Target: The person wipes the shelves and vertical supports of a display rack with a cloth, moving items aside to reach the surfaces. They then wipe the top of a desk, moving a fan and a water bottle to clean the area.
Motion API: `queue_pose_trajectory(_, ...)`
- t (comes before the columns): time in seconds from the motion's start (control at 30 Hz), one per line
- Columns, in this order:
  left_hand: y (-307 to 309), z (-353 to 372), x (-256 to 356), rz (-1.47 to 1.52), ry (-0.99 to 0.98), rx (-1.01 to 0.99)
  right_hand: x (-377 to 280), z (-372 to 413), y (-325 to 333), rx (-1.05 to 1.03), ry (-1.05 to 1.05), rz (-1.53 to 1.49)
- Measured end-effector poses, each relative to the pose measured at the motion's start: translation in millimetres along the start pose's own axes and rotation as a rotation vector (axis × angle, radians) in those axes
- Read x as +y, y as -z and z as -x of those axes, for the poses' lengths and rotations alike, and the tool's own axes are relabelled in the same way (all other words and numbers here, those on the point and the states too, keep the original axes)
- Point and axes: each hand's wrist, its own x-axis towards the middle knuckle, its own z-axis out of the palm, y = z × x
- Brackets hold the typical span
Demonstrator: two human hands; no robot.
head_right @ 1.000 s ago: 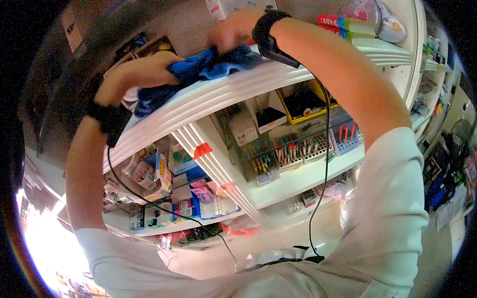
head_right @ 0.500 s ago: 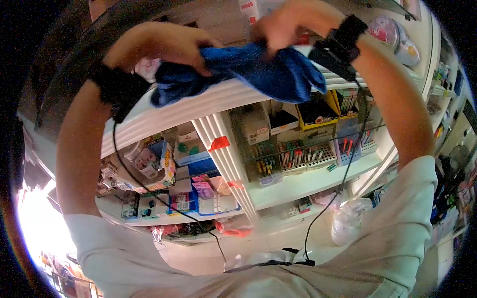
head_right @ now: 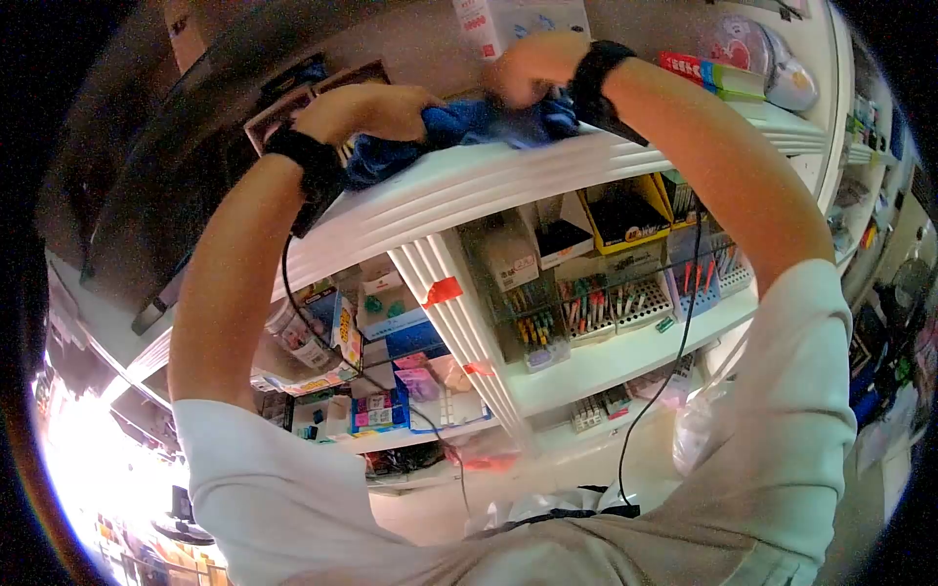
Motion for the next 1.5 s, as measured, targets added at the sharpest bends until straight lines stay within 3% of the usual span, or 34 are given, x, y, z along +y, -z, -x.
queue_pose_trajectory(0.03, 1.7, 11.8, 3.9, 0.076, -0.04, 0.026, -17.0, 22.4, 16.0, -0.112, -0.036, 0.025)
queue_pose_trajectory(0.1, 20.8, 46.7, 15.3, 0.127, -0.04, -0.077, -20.3, 25.6, 20.6, -0.106, 0.104, 0.108)
queue_pose_trajectory(0.2, 41.4, 100.1, 22.8, 0.152, 0.007, -0.186, -35.8, 39.0, 31.0, -0.05, 0.512, -0.009)
queue_pose_trajectory(0.33, 47.2, 129.3, 13.7, 0.126, 0.064, -0.209, -42.7, -20.9, 10.1, 0.163, 0.643, -0.109)
queue_pose_trajectory(0.5, 23.5, 87.5, -3.8, 0.106, 0.045, -0.169, -52.7, -15.8, 24.3, 0.174, 0.398, 0.091)
queue_pose_trajectory(0.53, 8.9, 63.1, -21.9, 0.023, -0.084, -0.081, -45.5, -25.0, 20.4, 0.16, 0.309, 0.114)
queue_pose_trajectory(0.63, -6.8, 28.6, -12.2, -0.075, -0.018, 0.115, -27.3, -7.6, 11.0, 0.273, 0.096, 0.154)
queue_pose_trajectory(0.7, -3.7, 18.8, -3.2, -0.032, -0.036, 0.072, -12.7, -4.6, 6.0, 0.229, 0.022, 0.063)
queue_pose_trajectory(0.73, -3.0, 16.9, -0.5, -0.006, -0.047, 0.05, -6.9, -5.9, 3.7, 0.202, -0.016, 0.02)
queue_pose_trajectory(0.83, 27.6, 64.8, 32.8, 0.12, -0.1, -0.018, -24.8, 43.1, 42.9, -0.206, -0.008, 0.036)
queue_pose_trajectory(0.87, 30.7, 67.3, 27.7, 0.166, -0.132, -0.076, -36.3, 59.7, 50.3, -0.164, 0.017, -0.003)
queue_pose_trajectory(0.97, 36.8, 94.2, 26.6, 0.205, -0.039, -0.068, -52.8, 72.5, 76.8, -0.386, 0.141, -0.017)
queue_pose_trajectory(1.07, 34.9, 98.6, 18.2, 0.285, 0.014, -0.041, -12.3, -3.0, 28.3, -0.156, 0.681, -0.261)
queue_pose_trajectory(1.1, 28.7, 92.2, 15.3, 0.278, 0.021, -0.01, -39.5, 50.6, 54.5, -0.226, 0.244, -0.07)
queue_pose_trajectory(1.17, 19.1, 75.6, 17.3, 0.21, 0.008, 0.013, -12.6, 1.7, 20.3, -0.155, 0.318, -0.233)
queue_pose_trajectory(1.27, 6.8, 33.8, 11.0, -0.001, -0.078, 0.059, 30.6, -50.7, -3.6, -0.226, 0.025, -0.209)
queue_pose_trajectory(1.37, -1.2, 5.4, 32.8, -0.319, 0.1, 0.098, 4.9, 12.2, 8.3, 0.019, 0.002, 0.126)
queue_pose_trajectory(1.4, -5.7, -4.1, 23.3, -0.252, 0.032, 0.128, 1.7, 24.6, 5.7, 0.112, -0.011, 0.086)
queue_pose_trajectory(1.5, 5.6, 16.5, 31.5, -0.063, -0.124, 0.087, -1.7, 13.5, 16.6, -0.222, 0.015, 0.218)
